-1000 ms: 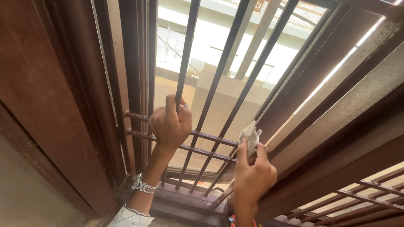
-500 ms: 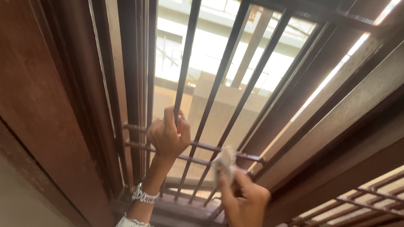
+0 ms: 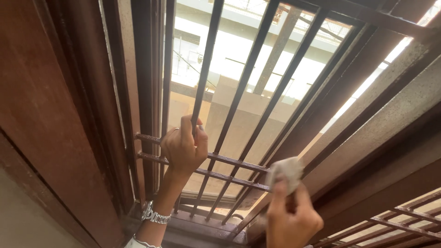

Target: The person wipes the metal bars of a window grille with a cloth. They move the cloth along the vertical and horizontal bars, cleaning different sections of the grille.

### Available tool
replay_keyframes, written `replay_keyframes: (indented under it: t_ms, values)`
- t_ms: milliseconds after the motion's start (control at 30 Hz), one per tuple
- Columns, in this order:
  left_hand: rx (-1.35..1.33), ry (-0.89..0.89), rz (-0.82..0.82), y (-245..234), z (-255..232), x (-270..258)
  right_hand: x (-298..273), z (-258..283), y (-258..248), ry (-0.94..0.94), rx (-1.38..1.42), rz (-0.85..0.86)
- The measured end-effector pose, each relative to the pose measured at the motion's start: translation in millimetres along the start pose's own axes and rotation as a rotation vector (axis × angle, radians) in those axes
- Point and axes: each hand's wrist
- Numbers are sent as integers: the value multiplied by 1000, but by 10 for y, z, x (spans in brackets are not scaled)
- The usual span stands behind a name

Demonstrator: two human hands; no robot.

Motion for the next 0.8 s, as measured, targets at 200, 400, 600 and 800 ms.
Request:
replay_keyframes:
  t_ms: [200, 400, 600, 800]
  values:
    - [4, -5, 34, -59, -12, 13, -62, 1, 596, -202, -539, -240]
    - [-16, 14, -2, -86, -58, 20, -132, -65, 626, -414, -22, -14]
    - [10, 5, -27, 5, -19, 19, 81, -180, 58, 87, -29, -80]
    - [35, 47, -52, 33, 24, -2, -99, -313, 402, -173, 616, 205]
Point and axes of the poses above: each hand's wrist, its own x-axis towards the middle knuckle, its own y-axis out of the palm, z = x × y, and after that the axes turned 14 degrees about z, right-handed
